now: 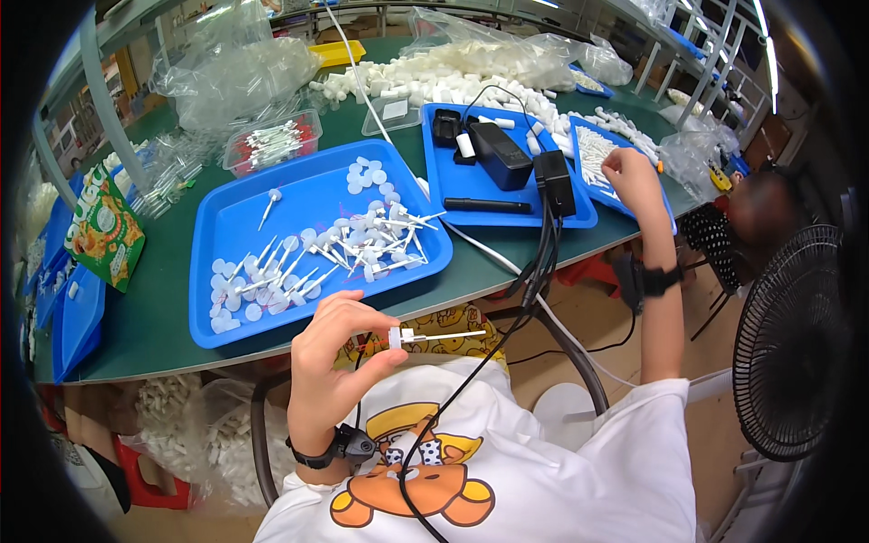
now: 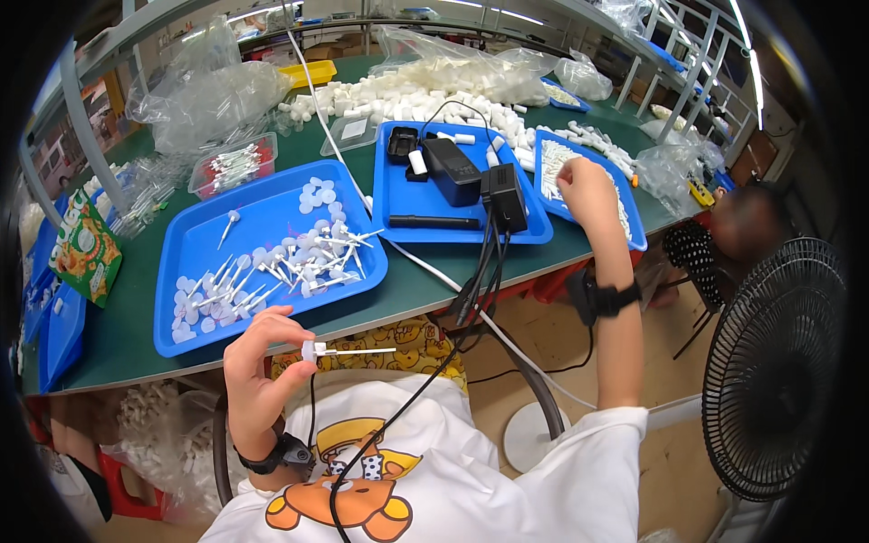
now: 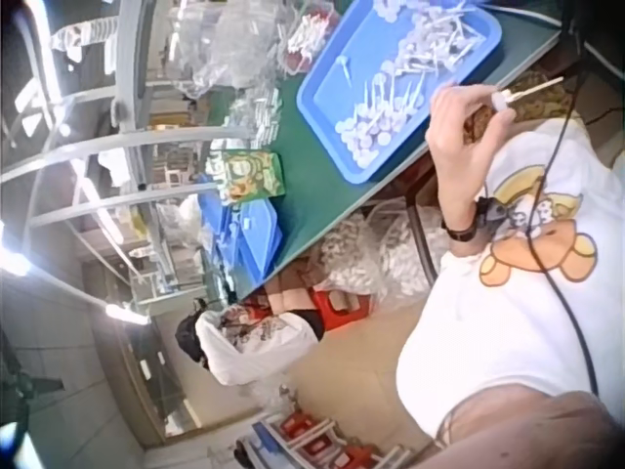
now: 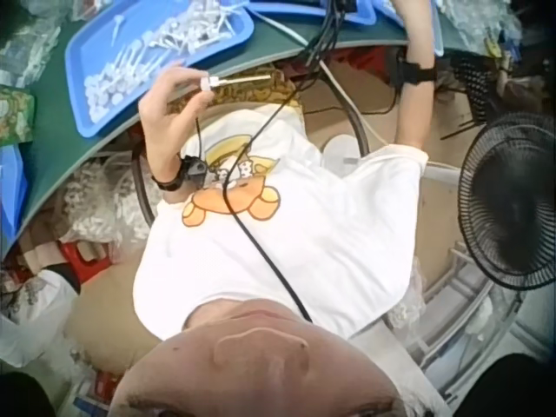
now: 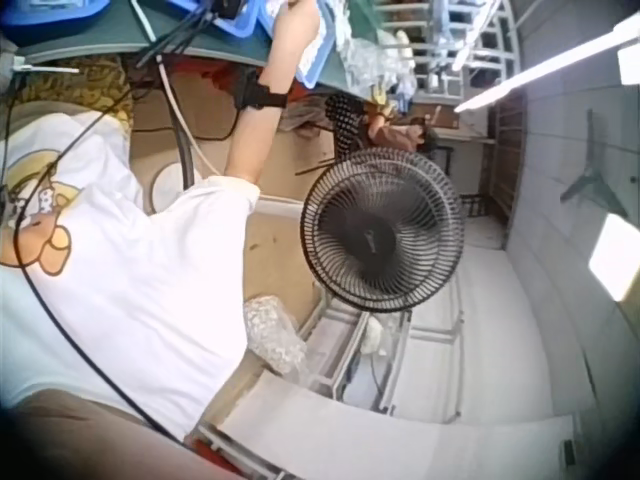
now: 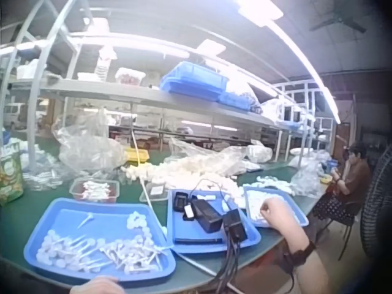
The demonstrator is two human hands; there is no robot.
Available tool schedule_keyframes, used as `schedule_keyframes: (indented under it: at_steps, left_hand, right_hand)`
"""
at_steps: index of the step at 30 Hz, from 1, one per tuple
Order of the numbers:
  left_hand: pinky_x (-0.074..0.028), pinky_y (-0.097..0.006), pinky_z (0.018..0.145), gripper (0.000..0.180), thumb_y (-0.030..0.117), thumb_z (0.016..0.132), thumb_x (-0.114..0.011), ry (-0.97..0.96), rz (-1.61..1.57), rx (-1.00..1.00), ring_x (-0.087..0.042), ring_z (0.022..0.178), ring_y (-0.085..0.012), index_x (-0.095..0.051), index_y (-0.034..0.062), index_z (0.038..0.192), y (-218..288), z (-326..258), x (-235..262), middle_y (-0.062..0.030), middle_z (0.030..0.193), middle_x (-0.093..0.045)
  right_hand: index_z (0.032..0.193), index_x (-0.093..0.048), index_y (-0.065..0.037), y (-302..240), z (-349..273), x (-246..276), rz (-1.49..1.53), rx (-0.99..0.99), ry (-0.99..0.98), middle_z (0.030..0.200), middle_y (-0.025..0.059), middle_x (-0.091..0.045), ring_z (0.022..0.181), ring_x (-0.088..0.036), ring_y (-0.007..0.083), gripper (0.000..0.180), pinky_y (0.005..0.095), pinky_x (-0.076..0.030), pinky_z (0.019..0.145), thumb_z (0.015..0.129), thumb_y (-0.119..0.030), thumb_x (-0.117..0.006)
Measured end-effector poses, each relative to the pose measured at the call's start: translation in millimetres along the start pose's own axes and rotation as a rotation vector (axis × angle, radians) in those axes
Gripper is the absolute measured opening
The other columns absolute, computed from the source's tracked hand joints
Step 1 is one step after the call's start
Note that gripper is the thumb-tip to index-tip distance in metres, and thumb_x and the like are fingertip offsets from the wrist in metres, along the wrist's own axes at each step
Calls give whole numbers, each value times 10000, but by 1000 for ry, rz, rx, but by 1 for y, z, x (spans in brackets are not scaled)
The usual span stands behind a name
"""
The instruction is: The person repeatedly picks up small white plastic discs and thin white sticks from blue trays, inserts the sticks into the discs, and places the assembled units back into the tray. The process is continuous and repetitive, with the person handling items one at a time.
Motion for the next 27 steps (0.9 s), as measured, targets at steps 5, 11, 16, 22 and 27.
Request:
schedule_keyframes:
  at_steps: [5, 11, 16, 22, 27]
  left_hand:
    - [-448, -429, 902, 256, 106, 672, -802, -4, 19, -22, -625, 784, -232, -661, 43, 876, 8, -3, -1, -62, 813, -661]
    - [-445, -428, 907, 259, 105, 680, -801, -49, -15, -34, -628, 762, -221, -671, 47, 896, 13, -5, -5, -57, 800, -654]
    - [-444, -425, 909, 257, 97, 685, -797, -45, -40, -43, -630, 754, -212, -673, 47, 905, 16, -6, 0, -56, 799, -655]
    - [-459, -416, 895, 256, 87, 697, -788, -41, -71, -53, -628, 800, -227, -672, 35, 919, 18, -4, 4, -65, 830, -661]
    - [-476, -371, 859, 273, 61, 703, -782, 22, -110, -19, -628, 850, -246, -657, 25, 943, 14, -7, 10, -89, 885, -674]
  right_hand:
    - [798, -709, -71, 77, 30, -84, -341, 53, -261, 853, 170, -684, 839, -663, 320, 119, 411, -524, 746, 731, -30, -619]
    - [768, -705, -65, 86, 35, -112, -180, 10, -303, 800, 149, -684, 792, -662, 309, 87, 385, -516, 721, 690, -97, -724]
    - [744, -695, -42, 92, 37, -114, -120, 58, -198, 767, 170, -669, 762, -653, 324, 99, 388, -505, 699, 680, -109, -729]
    - [766, -658, -41, 103, 35, -96, -236, 57, -71, 796, 169, -661, 793, -642, 352, 66, 427, -511, 704, 732, -94, -674]
    - [806, -583, -17, 15, 1, -13, -70, 68, 118, 795, 160, -633, 775, -616, 319, 86, 394, -475, 691, 775, -71, -643]
Point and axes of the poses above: each hand's wrist, its own z-axis towards the middle knuckle, its own x-axis out of the back of the hand, y = z × x, the point moved 9 cm from there along z, towards the middle knuckle
